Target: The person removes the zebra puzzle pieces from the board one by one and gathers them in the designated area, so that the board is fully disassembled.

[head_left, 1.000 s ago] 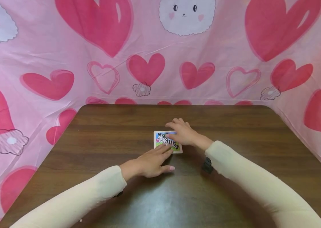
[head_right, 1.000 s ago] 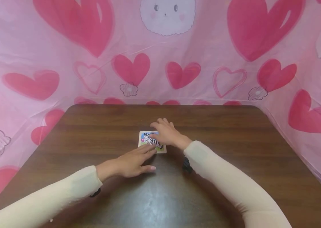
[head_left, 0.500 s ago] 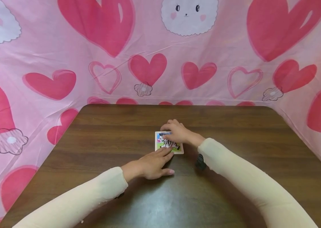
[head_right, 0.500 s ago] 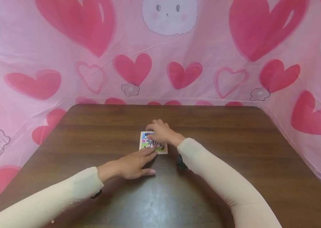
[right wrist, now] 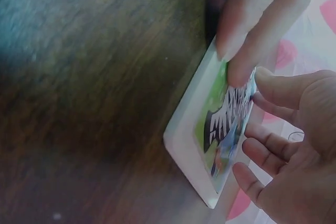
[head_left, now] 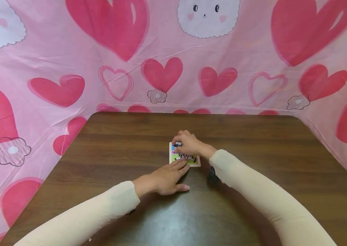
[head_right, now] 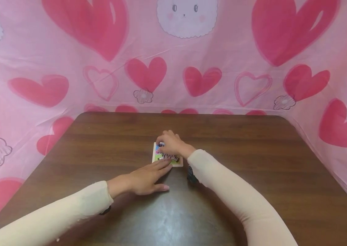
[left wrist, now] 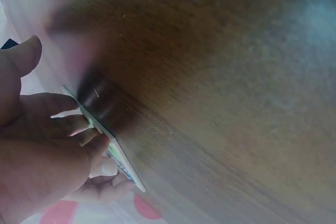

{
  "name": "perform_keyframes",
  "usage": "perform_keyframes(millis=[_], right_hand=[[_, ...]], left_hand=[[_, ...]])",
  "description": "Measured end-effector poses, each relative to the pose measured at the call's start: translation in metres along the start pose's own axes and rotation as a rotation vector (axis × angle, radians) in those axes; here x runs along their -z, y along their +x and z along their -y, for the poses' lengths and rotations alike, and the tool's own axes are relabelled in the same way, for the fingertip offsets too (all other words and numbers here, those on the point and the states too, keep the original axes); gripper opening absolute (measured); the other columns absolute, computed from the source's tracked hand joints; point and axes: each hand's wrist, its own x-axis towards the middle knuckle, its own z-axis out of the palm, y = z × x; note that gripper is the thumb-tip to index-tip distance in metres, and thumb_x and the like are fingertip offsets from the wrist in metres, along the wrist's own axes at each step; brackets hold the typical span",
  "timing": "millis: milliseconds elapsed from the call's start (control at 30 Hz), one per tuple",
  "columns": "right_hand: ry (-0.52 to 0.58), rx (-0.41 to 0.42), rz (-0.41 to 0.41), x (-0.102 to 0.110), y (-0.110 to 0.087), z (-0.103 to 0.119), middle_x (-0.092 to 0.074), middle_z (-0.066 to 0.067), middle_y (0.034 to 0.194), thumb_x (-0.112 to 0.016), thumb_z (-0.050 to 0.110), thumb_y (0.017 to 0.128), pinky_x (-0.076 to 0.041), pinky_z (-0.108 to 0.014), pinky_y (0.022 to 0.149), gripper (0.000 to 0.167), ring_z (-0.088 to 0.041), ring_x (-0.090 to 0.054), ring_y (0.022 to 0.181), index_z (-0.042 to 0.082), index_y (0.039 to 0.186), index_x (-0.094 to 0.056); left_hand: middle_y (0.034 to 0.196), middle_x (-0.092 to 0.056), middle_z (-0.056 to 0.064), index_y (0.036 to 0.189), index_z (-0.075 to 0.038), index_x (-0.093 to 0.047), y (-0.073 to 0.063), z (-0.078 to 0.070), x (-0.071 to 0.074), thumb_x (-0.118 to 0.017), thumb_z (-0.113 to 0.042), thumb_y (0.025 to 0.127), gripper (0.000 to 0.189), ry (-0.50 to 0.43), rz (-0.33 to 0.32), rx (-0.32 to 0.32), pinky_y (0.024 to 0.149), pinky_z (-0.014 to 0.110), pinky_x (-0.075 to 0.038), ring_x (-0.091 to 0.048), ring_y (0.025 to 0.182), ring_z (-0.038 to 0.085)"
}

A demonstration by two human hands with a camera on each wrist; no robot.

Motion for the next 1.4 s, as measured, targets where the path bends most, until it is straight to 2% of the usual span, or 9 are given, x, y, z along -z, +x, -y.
perform_keyframes(millis=[433, 733, 1100, 1267, 1400], right_hand=[[-0.046, 0.018, -0.041, -0.0046, 0.0019, -0.0053, -0.055, -0.003, 0.105, -0.074, 0.024, 0.086, -0.033, -0.039, 0.084, 0.029, -0.021, -0.044, 0.099, 0.017, 0.114, -0.072], [-0.004, -0.004, -0.069, -0.0066, 0.0032, 0.0009, -0.053, -0.005, 0.101, -0.074, 0.013, 0.085, -0.034, -0.04, 0.089, 0.023, -0.022, -0.043, 0.097, 0.01, 0.107, -0.071], [0.053, -0.011, -0.063, -0.0078, 0.0045, -0.001, -0.055, -0.004, 0.103, -0.076, 0.01, 0.083, -0.036, -0.042, 0.092, 0.024, -0.021, -0.044, 0.099, 0.009, 0.105, -0.066], [0.082, 0.005, -0.079, -0.0072, 0.006, -0.0017, -0.057, -0.002, 0.1, -0.078, 0.007, 0.08, -0.03, -0.041, 0.089, 0.029, -0.02, -0.045, 0.097, 0.011, 0.102, -0.059], [0.036, 0.031, -0.096, -0.0068, 0.0051, -0.0009, -0.06, 0.0, 0.104, -0.077, 0.009, 0.081, -0.026, -0.041, 0.088, 0.029, -0.018, -0.046, 0.097, 0.012, 0.105, -0.062]], left_hand=[[0.161, -0.012, 0.009, 0.153, -0.008, -0.024, 0.0017, 0.0016, 0.0, -0.048, -0.052, 0.096, 0.076, 0.023, -0.005, -0.004, 0.117, 0.039, -0.018, -0.009, 0.148, 0.023], [0.16, -0.016, 0.01, 0.152, -0.006, -0.026, 0.0018, 0.0011, 0.0006, -0.049, -0.051, 0.096, 0.075, 0.046, -0.024, -0.015, 0.117, 0.039, -0.018, -0.012, 0.147, 0.025], [0.16, -0.017, 0.01, 0.153, -0.007, -0.025, 0.004, 0.0017, -0.0012, -0.049, -0.051, 0.096, 0.075, 0.047, -0.019, -0.015, 0.117, 0.038, -0.019, -0.011, 0.147, 0.024], [0.16, -0.015, 0.01, 0.153, -0.008, -0.024, 0.0046, 0.0021, -0.0016, -0.049, -0.051, 0.096, 0.075, 0.051, -0.018, -0.014, 0.117, 0.038, -0.018, -0.01, 0.147, 0.024], [0.16, -0.016, 0.01, 0.153, -0.008, -0.024, 0.0042, 0.0019, -0.0011, -0.049, -0.051, 0.096, 0.076, 0.058, -0.016, -0.008, 0.117, 0.038, -0.018, -0.01, 0.147, 0.023]])
